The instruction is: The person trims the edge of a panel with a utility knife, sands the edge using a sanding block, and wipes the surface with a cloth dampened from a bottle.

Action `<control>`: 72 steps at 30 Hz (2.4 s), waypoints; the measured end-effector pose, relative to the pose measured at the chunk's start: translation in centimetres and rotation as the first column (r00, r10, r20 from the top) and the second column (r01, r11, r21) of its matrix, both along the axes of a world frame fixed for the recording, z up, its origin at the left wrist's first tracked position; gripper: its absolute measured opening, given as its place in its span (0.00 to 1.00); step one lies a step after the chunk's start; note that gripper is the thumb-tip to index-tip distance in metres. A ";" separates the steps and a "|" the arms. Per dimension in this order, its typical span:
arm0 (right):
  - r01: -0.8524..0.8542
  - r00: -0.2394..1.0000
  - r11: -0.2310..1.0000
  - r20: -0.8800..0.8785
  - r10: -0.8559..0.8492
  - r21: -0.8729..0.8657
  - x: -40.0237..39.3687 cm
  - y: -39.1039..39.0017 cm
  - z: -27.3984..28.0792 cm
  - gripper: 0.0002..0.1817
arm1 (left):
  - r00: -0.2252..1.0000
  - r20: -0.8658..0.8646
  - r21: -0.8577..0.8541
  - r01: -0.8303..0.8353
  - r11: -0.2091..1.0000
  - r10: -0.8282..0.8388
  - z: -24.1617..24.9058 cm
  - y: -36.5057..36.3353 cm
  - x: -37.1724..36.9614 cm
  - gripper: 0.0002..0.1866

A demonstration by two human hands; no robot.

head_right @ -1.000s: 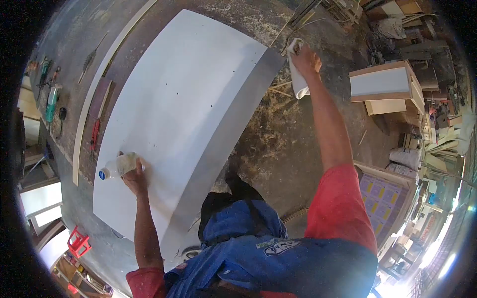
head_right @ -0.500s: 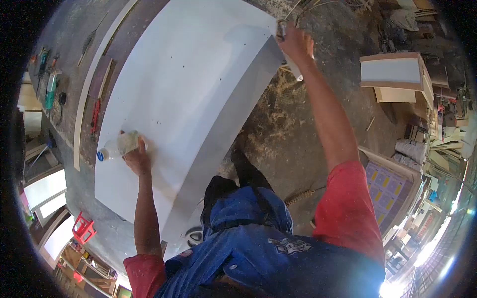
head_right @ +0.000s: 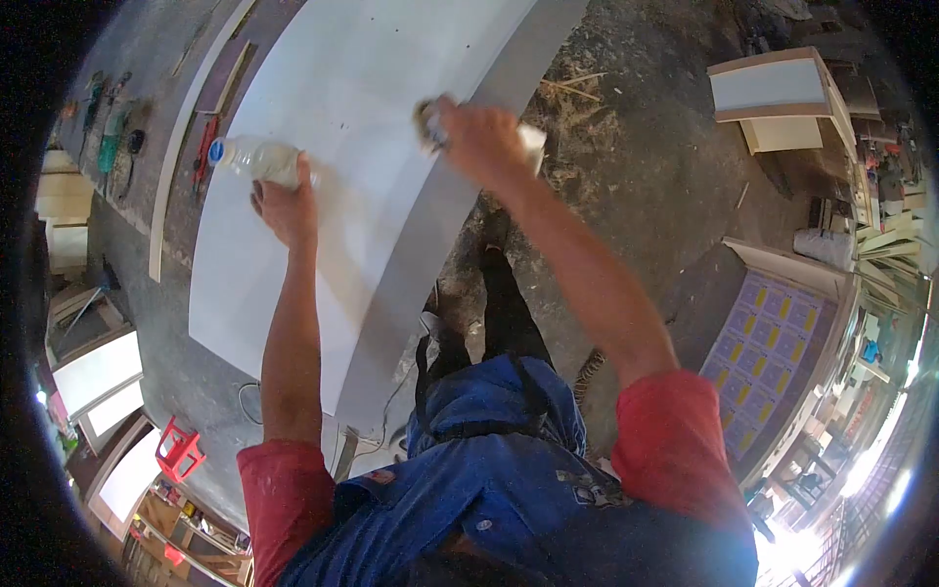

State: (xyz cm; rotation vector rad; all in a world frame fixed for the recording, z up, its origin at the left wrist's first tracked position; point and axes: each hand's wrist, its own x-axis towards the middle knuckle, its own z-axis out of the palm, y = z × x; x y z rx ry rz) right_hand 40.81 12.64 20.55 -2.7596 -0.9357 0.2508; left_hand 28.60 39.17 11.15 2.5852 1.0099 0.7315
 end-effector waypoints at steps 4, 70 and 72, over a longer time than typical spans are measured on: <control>-0.107 0.985 0.968 -0.106 0.134 0.228 -15.6 2.0 -1.7 0.21 | 1.000 0.016 -0.045 -0.013 0.999 0.014 1.2 -0.3 -0.1 0.45; 0.322 0.941 0.943 -0.081 -0.328 -0.083 -8.1 0.6 -1.1 0.31 | 0.975 0.068 -0.009 0.210 0.978 -0.209 0.3 3.2 -2.2 0.35; 0.382 0.923 0.917 -0.001 -0.385 -0.119 -1.8 -0.5 -0.7 0.32 | 0.973 0.036 -0.025 0.229 0.973 -0.228 0.3 3.2 -2.4 0.32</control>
